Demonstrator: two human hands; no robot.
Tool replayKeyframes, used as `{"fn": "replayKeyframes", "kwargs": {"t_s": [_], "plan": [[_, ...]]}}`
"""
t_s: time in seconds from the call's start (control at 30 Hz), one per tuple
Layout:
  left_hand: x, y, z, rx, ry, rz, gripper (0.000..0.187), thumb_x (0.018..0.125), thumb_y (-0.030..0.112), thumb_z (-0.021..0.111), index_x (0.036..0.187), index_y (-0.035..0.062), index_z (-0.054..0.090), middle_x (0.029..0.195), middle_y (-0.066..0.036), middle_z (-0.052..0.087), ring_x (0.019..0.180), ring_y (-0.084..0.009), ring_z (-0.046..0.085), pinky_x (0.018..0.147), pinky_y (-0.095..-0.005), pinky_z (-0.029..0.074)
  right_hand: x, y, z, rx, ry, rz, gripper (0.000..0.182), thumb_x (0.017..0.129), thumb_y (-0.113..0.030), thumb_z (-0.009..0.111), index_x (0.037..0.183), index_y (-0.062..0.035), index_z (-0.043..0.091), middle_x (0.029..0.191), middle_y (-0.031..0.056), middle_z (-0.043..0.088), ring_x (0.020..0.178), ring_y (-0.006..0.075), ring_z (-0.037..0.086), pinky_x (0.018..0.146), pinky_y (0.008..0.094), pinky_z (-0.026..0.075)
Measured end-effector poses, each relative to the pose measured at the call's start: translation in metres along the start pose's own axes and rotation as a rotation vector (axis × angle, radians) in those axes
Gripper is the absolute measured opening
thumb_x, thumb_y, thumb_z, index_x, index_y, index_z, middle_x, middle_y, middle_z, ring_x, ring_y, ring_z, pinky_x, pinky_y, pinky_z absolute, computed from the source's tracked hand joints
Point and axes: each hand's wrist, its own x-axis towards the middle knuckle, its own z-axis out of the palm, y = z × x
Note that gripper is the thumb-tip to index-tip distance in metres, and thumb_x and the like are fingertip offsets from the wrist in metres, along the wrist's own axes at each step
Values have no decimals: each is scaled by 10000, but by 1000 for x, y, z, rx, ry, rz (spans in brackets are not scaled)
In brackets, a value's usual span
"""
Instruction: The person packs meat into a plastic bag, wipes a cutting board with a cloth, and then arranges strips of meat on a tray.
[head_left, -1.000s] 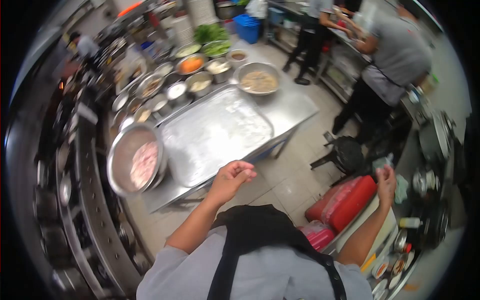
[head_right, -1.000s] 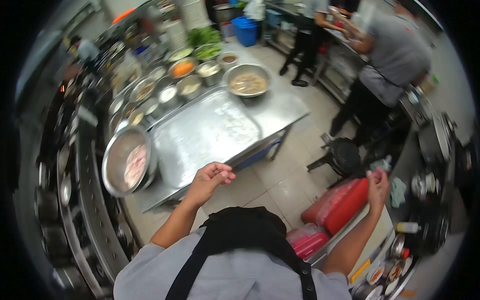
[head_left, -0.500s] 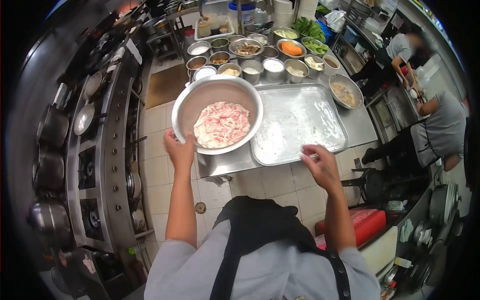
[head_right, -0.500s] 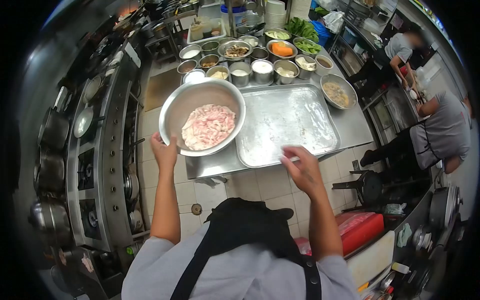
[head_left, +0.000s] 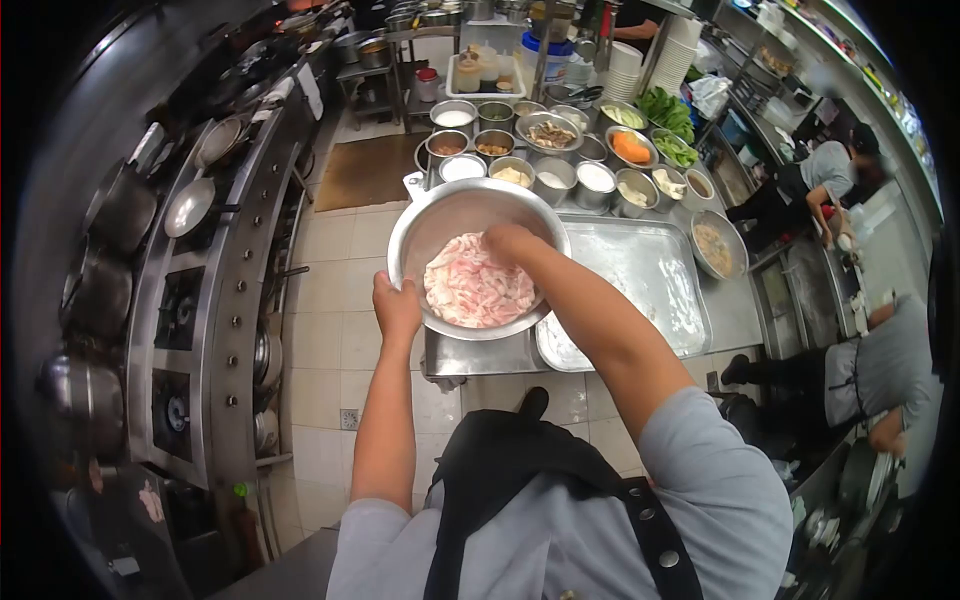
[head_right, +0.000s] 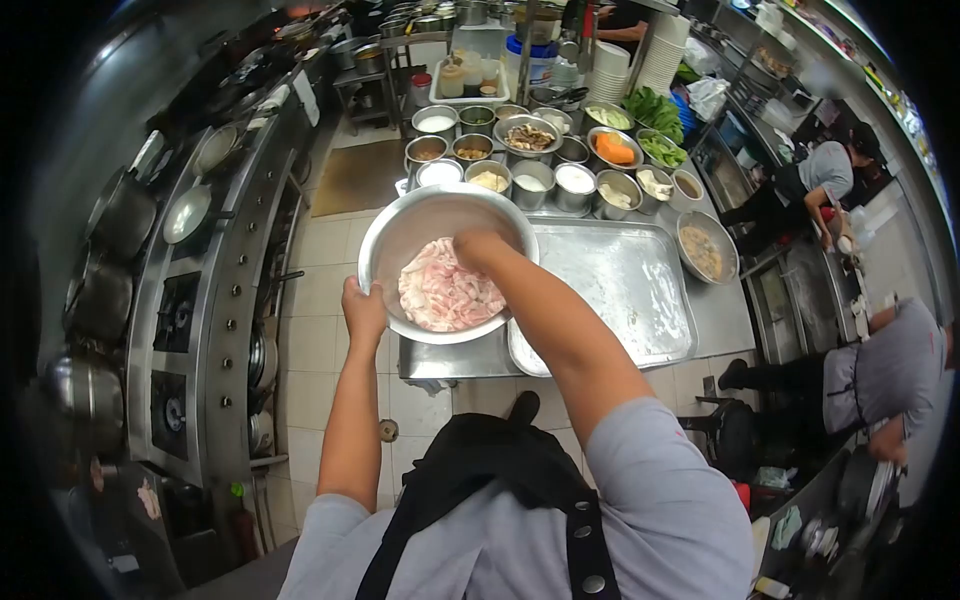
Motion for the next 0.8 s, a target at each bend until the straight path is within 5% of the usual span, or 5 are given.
{"fn": "replayKeyframes", "kwargs": {"t_s": [0.2, 0.4, 0.5, 0.7, 0.8], "plan": [[-3, 8, 8, 11, 117, -9, 269, 832, 100, 617, 1028, -74, 555, 915, -226, 649, 847, -327, 646, 776, -383, 486, -11, -17, 0, -225, -230, -82, 261, 740, -89, 617, 958, 18, 712, 1015, 202, 687, 946, 341, 667, 796, 420, 518], [-14, 40, -1, 357, 150, 9, 437, 813, 107, 631, 1192, -52, 483, 1142, -244, 595, 1039, -333, 600, 884, -411, 458, -12, 5, -35, -185, -88, -386, 290, 744, -171, 677, 975, 3, 706, 958, 191, 697, 919, 323, 666, 786, 414, 513], [-9, 66, 7, 382, 221, 387, 486, 781, 62, 629, 1233, -23, 471, 1230, -257, 525, 1160, -368, 518, 950, -452, 422, -32, 9, -63, 72, 84, -518, 343, 796, -246, 646, 1036, -4, 680, 966, 191, 691, 900, 317, 654, 823, 391, 495], [40, 48, 62, -347, -419, 462, 479, 759, 128, 755, 1174, 41, 532, 1051, -118, 600, 943, -220, 594, 803, -369, 481, -90, -24, -135, 214, 10, -468, 319, 818, -234, 624, 1059, -30, 672, 905, 166, 689, 808, 270, 634, 762, 369, 480], [48, 55, 53, -513, -731, 74, 334, 762, 156, 782, 1016, 65, 584, 897, -18, 617, 748, -101, 570, 646, -255, 466, -98, -19, -135, 400, 121, -453, 295, 809, -236, 641, 998, -15, 682, 826, 145, 684, 734, 222, 629, 696, 354, 482]]}}
